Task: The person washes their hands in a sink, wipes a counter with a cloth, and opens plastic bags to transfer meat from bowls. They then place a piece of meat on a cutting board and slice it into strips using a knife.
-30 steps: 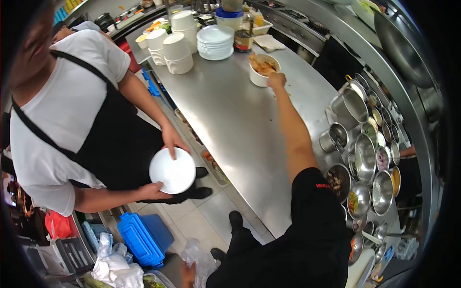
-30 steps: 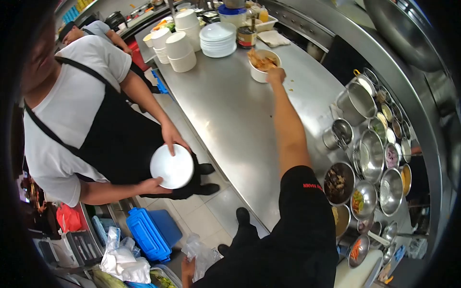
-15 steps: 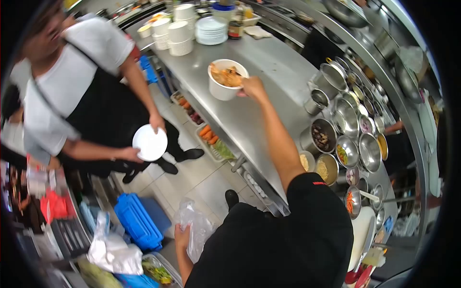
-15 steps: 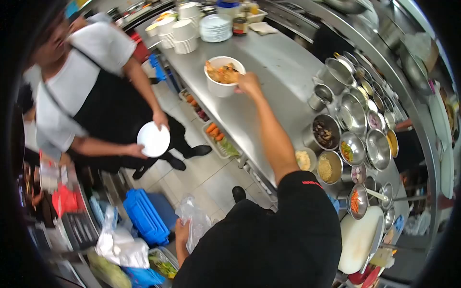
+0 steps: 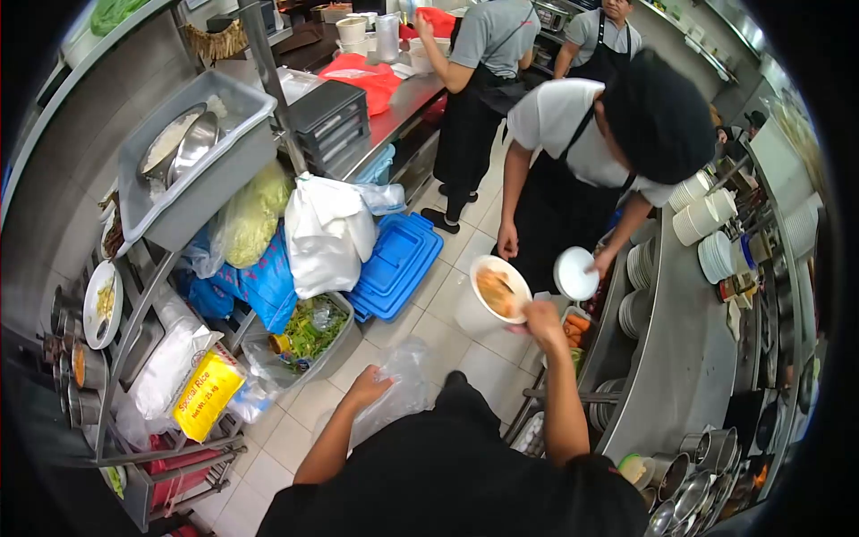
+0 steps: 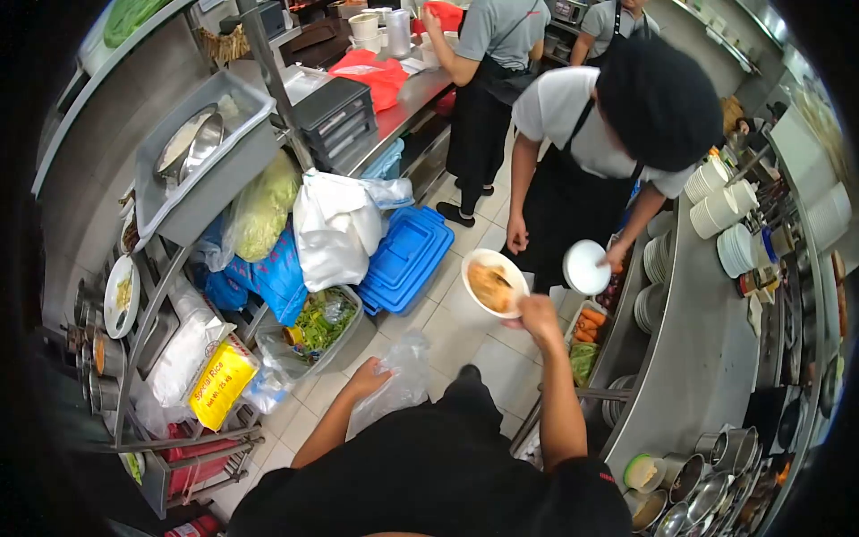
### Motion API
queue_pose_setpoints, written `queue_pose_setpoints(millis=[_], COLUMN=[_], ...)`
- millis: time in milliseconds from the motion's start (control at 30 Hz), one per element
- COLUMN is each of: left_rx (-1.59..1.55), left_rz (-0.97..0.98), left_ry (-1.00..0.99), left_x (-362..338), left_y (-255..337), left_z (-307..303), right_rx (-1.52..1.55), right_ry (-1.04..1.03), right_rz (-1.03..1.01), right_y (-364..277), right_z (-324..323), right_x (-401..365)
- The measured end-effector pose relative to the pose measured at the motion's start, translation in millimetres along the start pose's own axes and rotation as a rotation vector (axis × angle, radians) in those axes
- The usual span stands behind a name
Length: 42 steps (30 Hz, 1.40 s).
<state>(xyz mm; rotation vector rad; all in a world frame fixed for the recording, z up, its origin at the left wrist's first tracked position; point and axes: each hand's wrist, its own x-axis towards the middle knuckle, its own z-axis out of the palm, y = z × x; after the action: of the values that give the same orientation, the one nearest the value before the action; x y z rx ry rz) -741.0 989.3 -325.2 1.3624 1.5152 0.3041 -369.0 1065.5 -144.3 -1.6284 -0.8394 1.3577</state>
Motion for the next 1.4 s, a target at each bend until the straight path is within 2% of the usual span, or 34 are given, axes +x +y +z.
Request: queue_pose_setpoints(millis=[33,67,100,133,167,233,367,433,533,600,667,733,800,867,933,1000,1067,1100,1133,1167,1200,1233,1267,1300,1333,1367,1400], left_rx=[-0.001,-0.052,-0.101,-0.111,-0.123,-0.274,-0.321,-0.466,-0.435,-0.498,-0.561,-0.615,-0.574,-0.545,-0.46,-0.479,-0.474,-0.49,-0.46,-0.438,-0.522,-0.606,-0.581,-0.6,-0.592,-0.64,-0.578], left_rz=[0.002,-0.013,-0.027,-0.045,-0.062,-0.019,-0.34,-0.4,-0.507,-0.521,-0.527,-0.518,-0.51,-0.491,-0.583,-0.562,-0.56,-0.559,-0.577,-0.601,-0.542,-0.549,-0.539,-0.557,-0.436,-0.48,-0.396], left_ry=[0.002,0.049,0.096,0.153,0.213,0.396,0.47,0.561,0.621,0.625,0.633,0.642,0.648,0.677,0.599,0.634,0.643,0.661,0.688,0.718,0.775,0.828,0.834,0.848,0.872,0.886,0.979], left_x=[-3,-8,-11,-19,-25,-24,-69,-74,-66,-53,-35,-15,-4,8,10,11,3,-2,-9,-18,-26,-38,-49,-64,-82,-100,-123], left_y=[-9,-20,-32,-36,-41,-100,-80,-80,-73,-60,-57,-61,-62,-48,-22,-35,-37,-31,-20,-16,-46,-27,-52,-47,-47,-58,-52], left_z=[-9,-15,-21,-28,-34,-23,-49,-50,-61,-71,-83,-91,-100,-111,-129,-127,-125,-128,-134,-130,-113,-118,-106,-110,-112,-110,-114], right_rx=[-0.094,0.006,-0.148,-0.166,-0.066,-0.022,-0.124,-0.162,-0.097,-0.045,-0.188,-0.294,-0.4,-1.189,-1.485,-0.108,-0.094,0.273,0.358,0.494,0.653,0.778,0.85,0.863,0.802,0.757,0.629], right_ry=[-0.021,-0.027,-0.035,-0.018,-0.014,-0.001,0.185,0.267,0.36,0.411,0.451,0.665,0.649,0.387,0.25,0.324,0.289,0.263,0.352,0.369,0.304,0.179,0.029,-0.325,-0.408,-0.565,-0.837], right_rz=[-0.023,-0.026,-0.087,-0.052,-0.193,-0.235,-0.27,-0.26,-0.221,-0.187,-0.087,-0.121,-0.109,-0.332,-0.578,-0.161,-0.322,-0.47,-0.772,-0.907,-0.959,-0.981,-0.968,-1.005,-0.928,-0.836,-0.828], right_y=[-13,-8,-23,-25,-44,-59,-132,-167,-205,-227,-242,-257,-259,-285,-293,-305,-307,-308,-309,-311,-311,-305,-293,-272,-254,-235,-215], right_z=[28,51,72,89,114,144,192,212,237,250,257,272,277,272,274,293,284,282,281,281,280,282,289,294,309,333,358], right_x=[21,58,85,129,146,230,348,394,457,502,555,591,662,650,664,660,649,617,575,525,462,401,343,296,246,197,156])
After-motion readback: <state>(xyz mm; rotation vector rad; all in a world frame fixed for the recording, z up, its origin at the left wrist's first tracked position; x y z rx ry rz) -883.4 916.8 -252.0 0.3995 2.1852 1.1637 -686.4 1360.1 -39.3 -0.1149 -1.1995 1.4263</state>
